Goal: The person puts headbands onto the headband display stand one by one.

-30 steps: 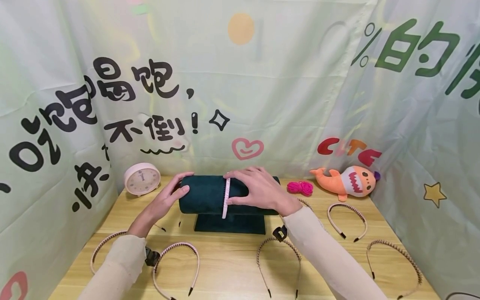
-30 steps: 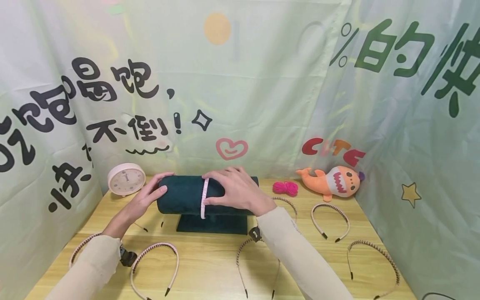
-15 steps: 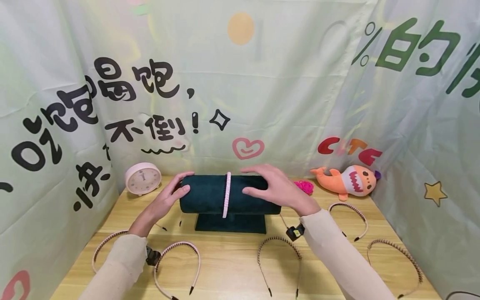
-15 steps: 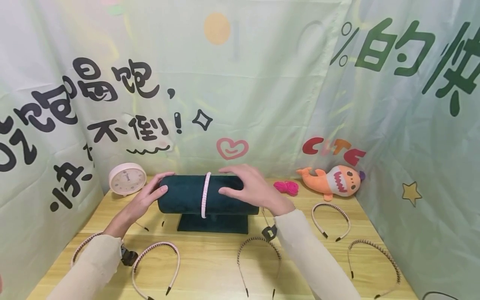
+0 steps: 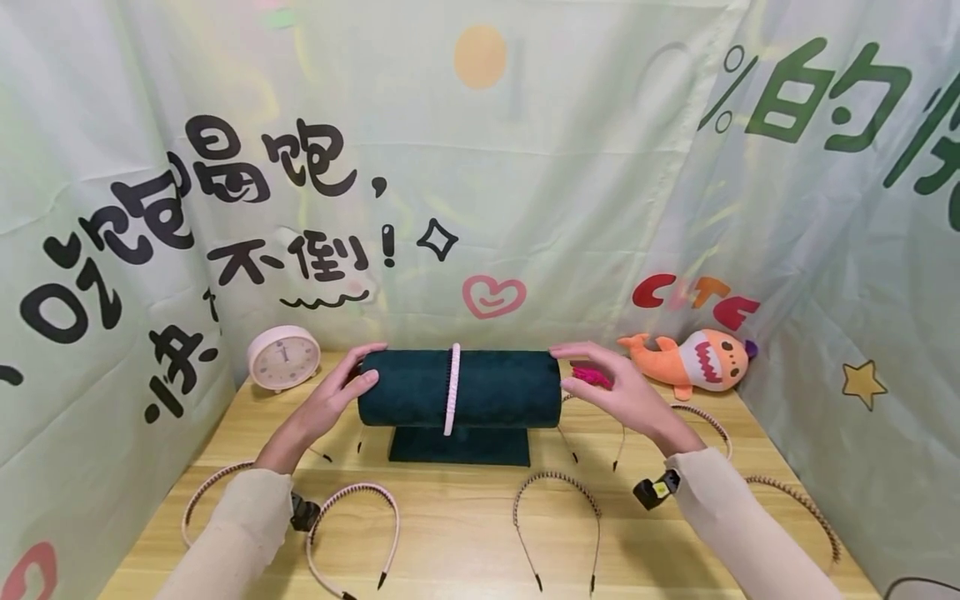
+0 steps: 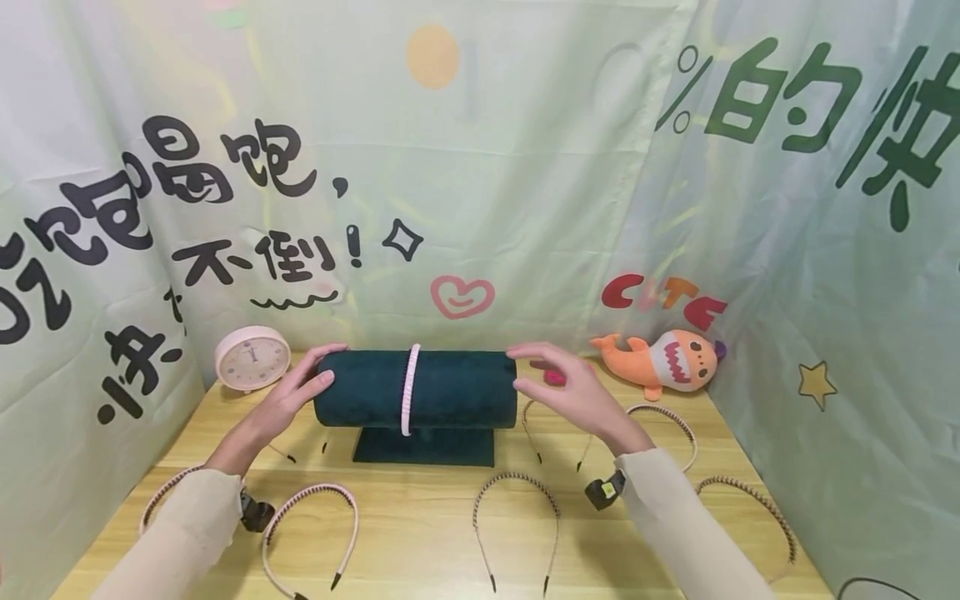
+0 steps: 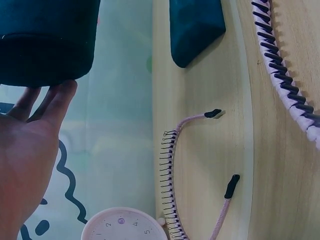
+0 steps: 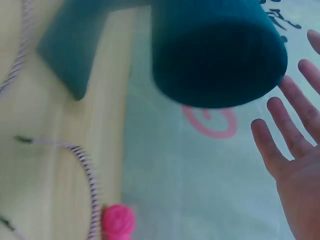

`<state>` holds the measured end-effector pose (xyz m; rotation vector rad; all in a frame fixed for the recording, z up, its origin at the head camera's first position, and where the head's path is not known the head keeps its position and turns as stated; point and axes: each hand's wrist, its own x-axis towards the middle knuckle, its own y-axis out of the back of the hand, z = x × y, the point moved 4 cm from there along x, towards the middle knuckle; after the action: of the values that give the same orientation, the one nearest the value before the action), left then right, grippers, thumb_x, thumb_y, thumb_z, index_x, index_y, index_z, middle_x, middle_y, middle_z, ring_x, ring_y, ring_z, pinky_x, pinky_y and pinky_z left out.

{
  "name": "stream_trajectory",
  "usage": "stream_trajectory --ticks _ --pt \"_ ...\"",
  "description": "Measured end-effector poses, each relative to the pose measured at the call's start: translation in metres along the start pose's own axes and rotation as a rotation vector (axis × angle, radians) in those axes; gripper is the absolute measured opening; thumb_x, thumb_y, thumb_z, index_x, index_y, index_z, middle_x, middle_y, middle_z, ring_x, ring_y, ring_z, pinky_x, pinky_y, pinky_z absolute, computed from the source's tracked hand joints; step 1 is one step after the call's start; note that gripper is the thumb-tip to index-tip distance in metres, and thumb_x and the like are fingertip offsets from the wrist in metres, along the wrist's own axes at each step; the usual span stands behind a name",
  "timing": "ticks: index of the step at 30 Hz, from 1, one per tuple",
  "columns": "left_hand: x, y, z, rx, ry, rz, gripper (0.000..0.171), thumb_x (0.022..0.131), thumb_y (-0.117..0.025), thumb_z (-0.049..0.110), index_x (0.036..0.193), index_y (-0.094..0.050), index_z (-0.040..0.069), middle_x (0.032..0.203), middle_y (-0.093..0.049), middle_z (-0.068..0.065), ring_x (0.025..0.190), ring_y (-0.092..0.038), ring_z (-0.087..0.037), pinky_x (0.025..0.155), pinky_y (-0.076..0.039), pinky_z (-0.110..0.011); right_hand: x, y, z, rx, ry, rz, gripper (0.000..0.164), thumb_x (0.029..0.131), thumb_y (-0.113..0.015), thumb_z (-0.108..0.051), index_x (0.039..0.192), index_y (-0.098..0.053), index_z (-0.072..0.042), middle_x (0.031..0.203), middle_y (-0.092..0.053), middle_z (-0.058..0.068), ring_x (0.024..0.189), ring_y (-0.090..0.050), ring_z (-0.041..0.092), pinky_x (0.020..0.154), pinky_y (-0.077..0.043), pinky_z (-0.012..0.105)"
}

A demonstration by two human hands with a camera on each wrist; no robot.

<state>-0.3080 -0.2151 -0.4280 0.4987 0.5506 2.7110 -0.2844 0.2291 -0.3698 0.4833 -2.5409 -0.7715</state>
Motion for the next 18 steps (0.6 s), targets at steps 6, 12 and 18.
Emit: stream_trajectory --ticks 6,12,18 --pt "-0.001 0.0 -0.001 0.0 0.004 0.0 0.053 0.117 -0.046 0.029 0.167 -0.038 0.016 0.177 -0.028 -0.012 0.163 -0.019 -0.044 0.127 -0.016 -0.075 -0.023 0.001 0.024 0.091 -0.026 0.022 0.042 0.107 -0.07 -0.016 0.149 -0.064 -0.015 0.156 -0.059 0.008 0.131 -0.063 0.004 0.107 -0.05 0.016" --pt "-0.001 0.0 -0.002 0.0 0.003 0.003 0.052 0.117 -0.046 0.029 0.167 -0.038 0.02 0.177 -0.028 -0.012 0.163 -0.019 -0.044 0.127 -0.015 -0.076 -0.04 -0.012 0.047 0.17 -0.037 -0.024 0.035 0.108 -0.068 -0.01 0.143 -0.066 -0.004 0.15 -0.063 0.02 0.128 -0.066 0.005 0.104 -0.055 0.02" --pt "-0.001 0.0 -0.001 0.006 0.001 0.004 0.052 0.117 -0.046 0.03 0.167 -0.038 0.02 0.178 -0.028 -0.012 0.163 -0.02 -0.044 0.127 -0.016 -0.075 -0.056 -0.033 0.065 0.189 -0.099 -0.117 0.03 0.11 -0.066 -0.015 0.139 -0.07 -0.009 0.148 -0.066 0.017 0.13 -0.068 0.018 0.102 -0.057 0.023"
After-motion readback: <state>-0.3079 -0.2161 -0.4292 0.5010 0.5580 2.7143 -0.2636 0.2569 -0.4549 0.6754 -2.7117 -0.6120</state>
